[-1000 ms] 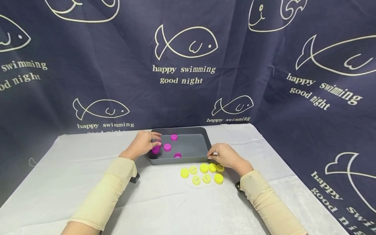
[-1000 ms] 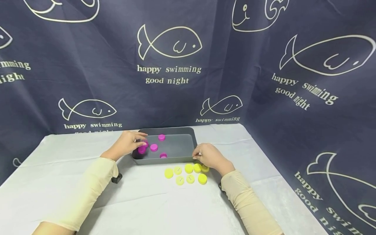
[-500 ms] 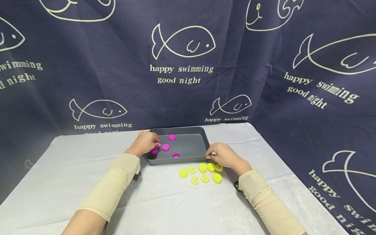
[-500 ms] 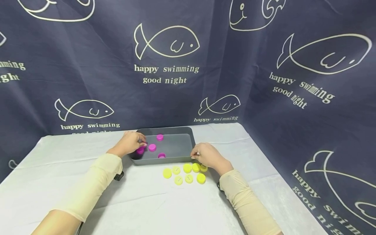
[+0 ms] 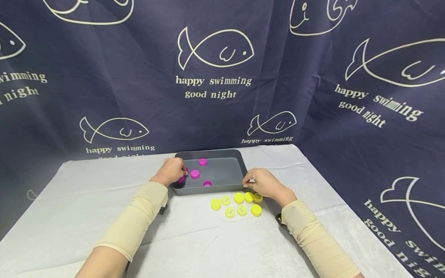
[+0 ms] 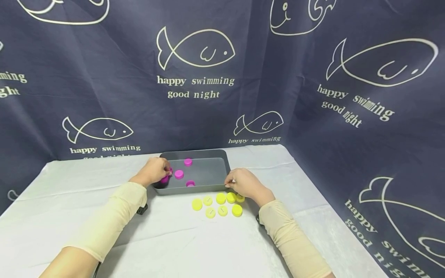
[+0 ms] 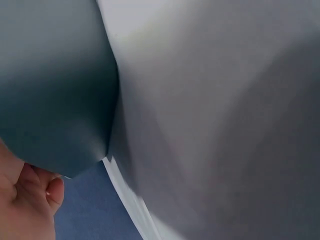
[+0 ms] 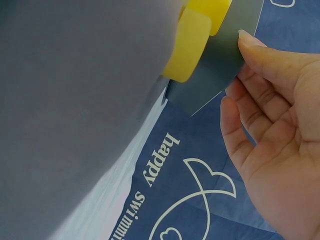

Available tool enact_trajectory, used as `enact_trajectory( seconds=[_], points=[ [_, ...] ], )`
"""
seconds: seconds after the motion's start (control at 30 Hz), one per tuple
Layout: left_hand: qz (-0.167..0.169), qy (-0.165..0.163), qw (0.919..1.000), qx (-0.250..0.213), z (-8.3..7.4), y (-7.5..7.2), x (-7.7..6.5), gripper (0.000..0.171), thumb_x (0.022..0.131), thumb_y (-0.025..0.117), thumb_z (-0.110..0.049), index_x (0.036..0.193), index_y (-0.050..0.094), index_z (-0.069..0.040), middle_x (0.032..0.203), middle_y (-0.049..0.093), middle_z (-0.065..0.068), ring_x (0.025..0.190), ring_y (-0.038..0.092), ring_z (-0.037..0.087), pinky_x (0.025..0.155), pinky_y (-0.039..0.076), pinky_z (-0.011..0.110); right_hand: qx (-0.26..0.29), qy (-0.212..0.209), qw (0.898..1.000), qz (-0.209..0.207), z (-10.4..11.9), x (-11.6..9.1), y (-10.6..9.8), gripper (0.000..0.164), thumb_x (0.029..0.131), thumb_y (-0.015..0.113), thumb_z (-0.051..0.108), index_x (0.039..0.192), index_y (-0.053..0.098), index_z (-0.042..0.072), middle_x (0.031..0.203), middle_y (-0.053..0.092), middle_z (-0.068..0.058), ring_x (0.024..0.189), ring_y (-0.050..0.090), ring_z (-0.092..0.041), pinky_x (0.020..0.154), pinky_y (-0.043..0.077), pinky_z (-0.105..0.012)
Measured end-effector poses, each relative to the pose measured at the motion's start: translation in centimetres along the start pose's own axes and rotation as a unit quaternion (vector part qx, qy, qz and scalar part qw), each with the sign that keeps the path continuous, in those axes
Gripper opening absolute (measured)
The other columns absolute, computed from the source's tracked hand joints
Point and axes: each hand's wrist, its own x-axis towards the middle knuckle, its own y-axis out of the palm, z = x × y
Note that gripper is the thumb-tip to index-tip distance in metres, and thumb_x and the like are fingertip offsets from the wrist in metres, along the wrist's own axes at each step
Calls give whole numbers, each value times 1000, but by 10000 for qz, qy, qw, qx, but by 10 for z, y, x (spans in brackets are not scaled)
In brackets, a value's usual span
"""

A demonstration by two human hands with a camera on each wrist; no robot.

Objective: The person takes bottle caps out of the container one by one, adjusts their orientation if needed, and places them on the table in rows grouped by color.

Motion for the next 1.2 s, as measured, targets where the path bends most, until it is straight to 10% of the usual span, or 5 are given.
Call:
enact_trajectory(
  seconds=[0.6, 0.93, 1.2],
  points=[
    [69, -52, 10000, 17, 1, 5, -2, 8, 81, 71, -8, 73, 73, -9, 82, 68, 4, 86, 66, 26, 89, 46, 50, 16, 253, 9996, 135, 2, 1, 0, 4, 83, 79, 8, 86, 79, 11, 82, 70, 9, 87, 67, -16, 102, 49, -41],
    [-670, 237, 9965, -428, 0, -5, -10, 6, 79, 74, -6, 74, 71, -9, 80, 67, 1, 78, 62, 23, 79, 50, 44, 41, 286, 9995, 126, 2, 0, 1, 4, 83, 78, 8, 85, 79, 11, 81, 70, 10, 87, 68, -16, 106, 46, -42],
    [-845, 424, 9909, -961, -7, -17, -25, 27, 85, 73, -6, 110, 62, -7, 92, 67, 8, 83, 61, 23, 78, 53, 40, 84, 201, 9997, 89, 1, 0, 3, 4, 83, 78, 8, 84, 79, 12, 81, 69, 12, 86, 68, -15, 103, 49, -42]
  ],
)
